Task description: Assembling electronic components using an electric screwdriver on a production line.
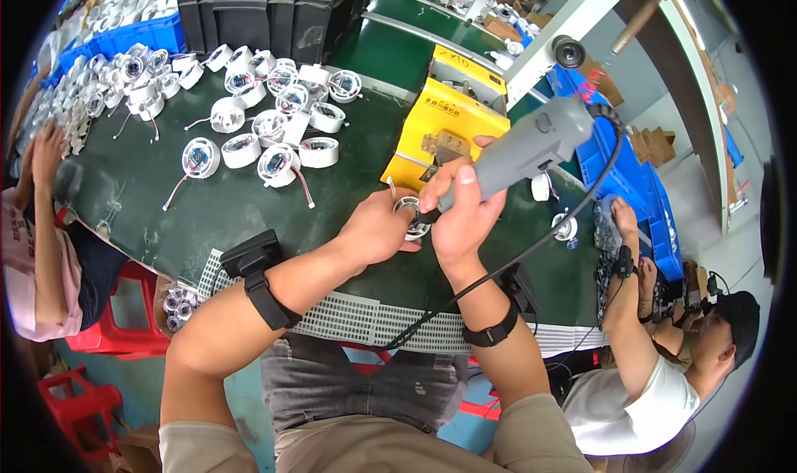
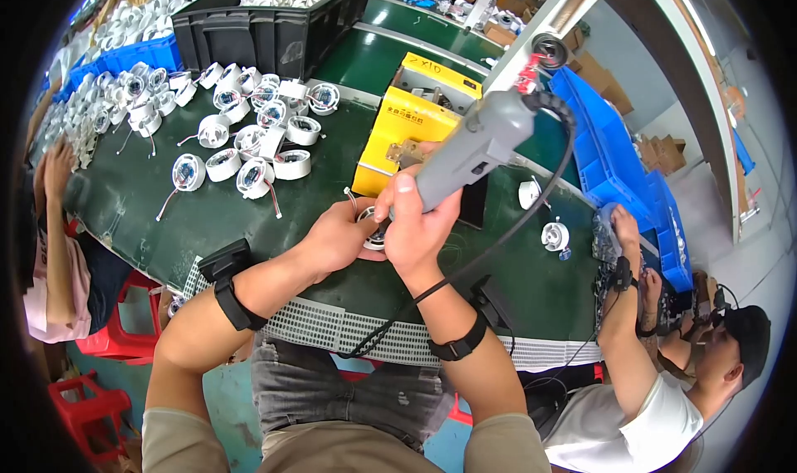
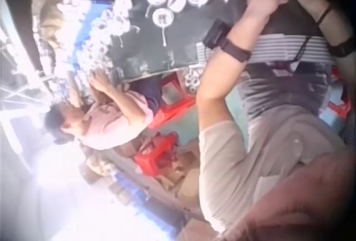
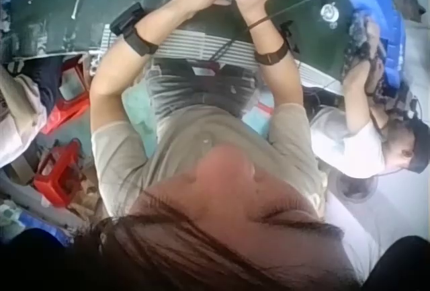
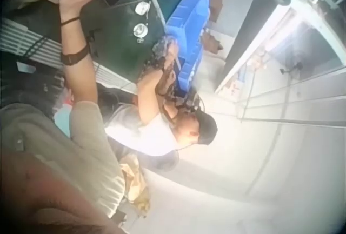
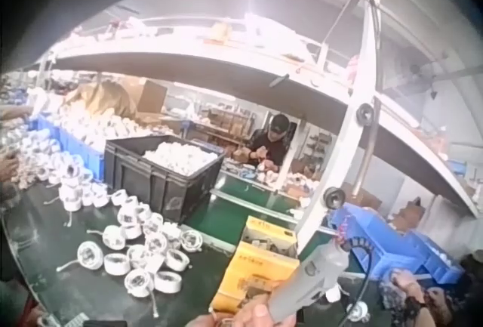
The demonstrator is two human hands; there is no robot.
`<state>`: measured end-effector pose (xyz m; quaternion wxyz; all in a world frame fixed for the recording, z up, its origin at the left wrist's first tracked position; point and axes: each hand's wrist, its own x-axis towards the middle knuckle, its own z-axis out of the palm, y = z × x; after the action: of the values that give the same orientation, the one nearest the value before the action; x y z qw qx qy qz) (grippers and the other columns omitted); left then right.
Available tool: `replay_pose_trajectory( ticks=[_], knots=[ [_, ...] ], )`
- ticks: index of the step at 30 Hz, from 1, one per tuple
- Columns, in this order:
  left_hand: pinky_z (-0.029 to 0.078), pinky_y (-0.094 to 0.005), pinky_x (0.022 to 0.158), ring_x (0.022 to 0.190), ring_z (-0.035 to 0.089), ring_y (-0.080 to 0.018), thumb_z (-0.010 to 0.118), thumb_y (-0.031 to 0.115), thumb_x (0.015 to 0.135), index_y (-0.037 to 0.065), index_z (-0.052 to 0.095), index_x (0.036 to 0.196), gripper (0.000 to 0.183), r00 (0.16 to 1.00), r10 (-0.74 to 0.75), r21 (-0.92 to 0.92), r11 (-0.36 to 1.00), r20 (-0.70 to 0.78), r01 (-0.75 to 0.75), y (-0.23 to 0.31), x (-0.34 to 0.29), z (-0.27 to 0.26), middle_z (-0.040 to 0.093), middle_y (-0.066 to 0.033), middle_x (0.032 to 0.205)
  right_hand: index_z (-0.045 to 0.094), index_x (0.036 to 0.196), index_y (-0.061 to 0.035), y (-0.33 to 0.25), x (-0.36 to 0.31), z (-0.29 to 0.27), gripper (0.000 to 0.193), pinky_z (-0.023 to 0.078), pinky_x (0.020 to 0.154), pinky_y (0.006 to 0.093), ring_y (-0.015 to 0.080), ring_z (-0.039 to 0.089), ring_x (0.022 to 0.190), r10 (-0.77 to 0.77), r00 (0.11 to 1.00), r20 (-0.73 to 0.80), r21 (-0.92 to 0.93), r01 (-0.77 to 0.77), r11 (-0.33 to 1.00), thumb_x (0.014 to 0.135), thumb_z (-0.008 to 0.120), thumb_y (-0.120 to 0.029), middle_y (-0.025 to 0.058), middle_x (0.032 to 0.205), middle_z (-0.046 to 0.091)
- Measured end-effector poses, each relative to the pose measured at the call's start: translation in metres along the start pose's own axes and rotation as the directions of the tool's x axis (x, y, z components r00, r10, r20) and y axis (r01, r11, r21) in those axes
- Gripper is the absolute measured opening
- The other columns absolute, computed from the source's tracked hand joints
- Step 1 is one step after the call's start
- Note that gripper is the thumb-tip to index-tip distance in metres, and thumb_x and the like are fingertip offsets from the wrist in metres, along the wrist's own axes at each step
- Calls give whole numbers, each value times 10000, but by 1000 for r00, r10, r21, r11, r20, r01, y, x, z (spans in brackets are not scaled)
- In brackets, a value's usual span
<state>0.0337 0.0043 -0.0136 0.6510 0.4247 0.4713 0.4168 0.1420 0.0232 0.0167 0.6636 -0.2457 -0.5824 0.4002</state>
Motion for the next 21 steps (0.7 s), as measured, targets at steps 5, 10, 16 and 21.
replay_pose_trajectory(
  ticks=[5,10,16,21],
  knots=[
    [571,-351,662,752,697,-253,520,127,899,-29,612,1120,286,995,99,231,967,33,-104,-14,2,-19,684,-165,849,296,1293,-21,2,-6,-1,450,494,580,313,184,545,609,17,994,111,68,-24,997,973,481,-276,105,761,513],
    [531,-452,736,853,650,-382,642,123,786,29,536,1219,455,558,782,919,386,-279,-81,42,-30,-57,635,-236,1026,479,1256,-5,-24,5,-91,558,448,920,377,254,585,1008,-78,997,-15,-522,58,851,940,531,-462,163,1068,588],
    [501,-377,813,1039,581,-329,743,112,738,37,528,1224,536,141,990,956,-40,-1,292,60,-32,-71,443,-187,1342,624,1088,-49,-47,6,-251,472,450,906,435,361,556,1062,0,909,-417,-870,-399,-291,745,745,-350,178,1055,636],
    [513,-338,737,818,640,-260,692,182,841,-6,597,1115,345,884,451,827,444,124,-343,51,-43,-34,652,-143,971,635,969,-38,-55,-27,-201,303,490,769,400,331,606,862,-164,985,-52,-996,-38,86,703,773,-82,155,920,636]
  ],
)
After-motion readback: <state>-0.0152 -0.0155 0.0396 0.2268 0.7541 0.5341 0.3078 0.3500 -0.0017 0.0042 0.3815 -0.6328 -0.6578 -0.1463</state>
